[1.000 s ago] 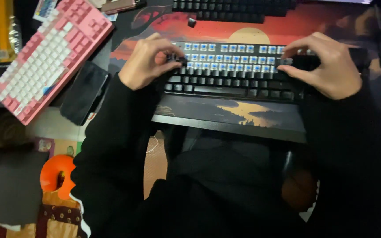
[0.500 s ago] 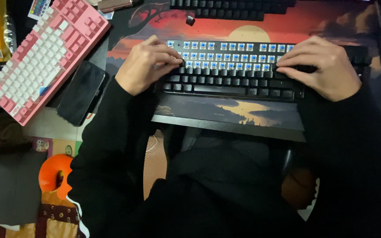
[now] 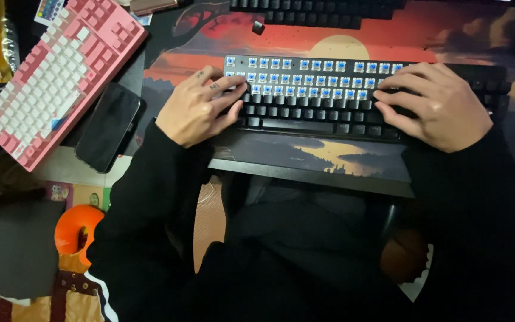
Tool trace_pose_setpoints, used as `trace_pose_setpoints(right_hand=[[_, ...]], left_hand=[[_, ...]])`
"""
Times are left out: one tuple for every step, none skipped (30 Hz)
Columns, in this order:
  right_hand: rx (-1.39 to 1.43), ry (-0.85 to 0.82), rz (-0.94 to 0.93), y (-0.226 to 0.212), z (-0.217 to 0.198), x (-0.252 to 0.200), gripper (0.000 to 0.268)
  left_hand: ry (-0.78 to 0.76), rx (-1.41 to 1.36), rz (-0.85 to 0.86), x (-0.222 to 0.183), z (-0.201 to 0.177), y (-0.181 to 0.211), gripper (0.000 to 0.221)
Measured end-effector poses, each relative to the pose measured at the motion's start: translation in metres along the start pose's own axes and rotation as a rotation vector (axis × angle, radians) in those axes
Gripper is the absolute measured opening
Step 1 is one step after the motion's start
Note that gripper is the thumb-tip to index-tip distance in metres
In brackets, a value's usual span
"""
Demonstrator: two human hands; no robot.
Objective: Assembling a mechanical keyboard by installing keycaps onto the switches while following a layout on a monitor.
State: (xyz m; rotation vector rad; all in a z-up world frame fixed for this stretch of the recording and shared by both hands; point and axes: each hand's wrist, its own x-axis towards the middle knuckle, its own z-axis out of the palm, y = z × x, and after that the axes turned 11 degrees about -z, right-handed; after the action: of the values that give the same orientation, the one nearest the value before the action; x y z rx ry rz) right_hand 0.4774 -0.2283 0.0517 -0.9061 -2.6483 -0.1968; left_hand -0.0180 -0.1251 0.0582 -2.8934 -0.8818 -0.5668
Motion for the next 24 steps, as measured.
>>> trace_pose_setpoints(right_hand=[[0.0,0.002,-0.003,0.001,0.0,0.002,0.018],[0.056,0.035,0.007,0.001,0.0,0.003,0.014],[0.107,0.071,0.015,0.003,-0.001,0.005,0.013],[0.103,0.075,0.01,0.002,-0.002,0.007,0.013],[0.174,0.088,0.048,0.002,-0.003,0.01,0.014],[0.245,0.102,0.086,0.002,-0.005,0.012,0.015],[0.237,0.106,0.088,0.005,-0.001,0.012,0.015],[0.283,0.116,0.09,0.008,0.002,0.011,0.014],[0.322,0.128,0.085,0.015,0.004,0.013,0.014],[0.306,0.134,0.082,0.016,0.003,0.016,0.014],[0.3,0.099,0.105,0.018,0.003,0.02,0.014],[0.295,0.064,0.129,0.02,0.002,0.024,0.018],[0.282,0.072,0.125,0.023,0.004,0.027,0.018],[0.257,0.042,0.158,0.026,0.006,0.029,0.019],[0.235,0.01,0.192,0.027,0.008,0.032,0.022],[0.225,0.016,0.189,0.031,0.013,0.031,0.022],[0.167,0.035,0.204,0.033,0.018,0.029,0.017],[0.11,0.054,0.218,0.036,0.023,0.028,0.015],[0.107,0.055,0.217,0.036,0.022,0.027,0.015],[0.097,0.048,0.232,0.036,0.022,0.026,0.016],[0.09,0.039,0.246,0.036,0.022,0.025,0.017],[0.089,0.037,0.245,0.032,0.013,0.019,0.017],[0.064,0.021,0.246,0.029,0.005,0.014,0.027],[0.039,0.005,0.247,0.026,-0.004,0.01,0.037]], left_hand=[[0.0,0.003,-0.002,0.0,0.0,0.0,0.033],[0.005,0.015,0.001,0.0,0.0,0.001,0.032],[0.014,0.03,0.005,0.0,0.0,0.001,0.031],[0.018,0.036,0.005,-0.002,0.0,0.003,0.031],[0.021,0.029,-0.001,-0.003,0.001,0.003,0.03],[0.023,0.022,-0.007,-0.003,0.002,0.004,0.029],[0.029,0.025,0.0,-0.002,0.002,0.006,0.029],[0.043,0.026,0.003,-0.001,0.002,0.009,0.027],[0.064,0.033,0.007,0.003,0.0,0.01,0.024],[0.077,0.04,0.015,0.005,0.002,0.01,0.024],[0.096,-0.002,0.001,0.009,0.002,0.008,0.02],[0.115,-0.045,-0.011,0.012,0.003,0.007,0.018],[0.125,-0.036,-0.004,0.018,0.007,0.002,0.018],[0.102,-0.023,-0.054,0.024,0.011,-0.004,0.026],[0.077,-0.012,-0.106,0.028,0.016,-0.009,0.039],[0.085,-0.006,-0.101,0.034,0.031,-0.016,0.039],[0.11,-0.039,-0.212,0.039,0.046,-0.023,0.031],[0.135,-0.072,-0.324,0.044,0.062,-0.031,0.024],[0.138,-0.072,-0.323,0.053,0.066,-0.035,0.024],[0.116,-0.061,-0.416,0.061,0.071,-0.039,0.02],[0.093,-0.053,-0.512,0.069,0.077,-0.043,0.019],[0.094,-0.054,-0.513,0.078,0.078,-0.042,0.019],[0.039,-0.075,-0.611,0.087,0.078,-0.043,0.028],[-0.016,-0.098,-0.708,0.096,0.078,-0.045,0.037]])
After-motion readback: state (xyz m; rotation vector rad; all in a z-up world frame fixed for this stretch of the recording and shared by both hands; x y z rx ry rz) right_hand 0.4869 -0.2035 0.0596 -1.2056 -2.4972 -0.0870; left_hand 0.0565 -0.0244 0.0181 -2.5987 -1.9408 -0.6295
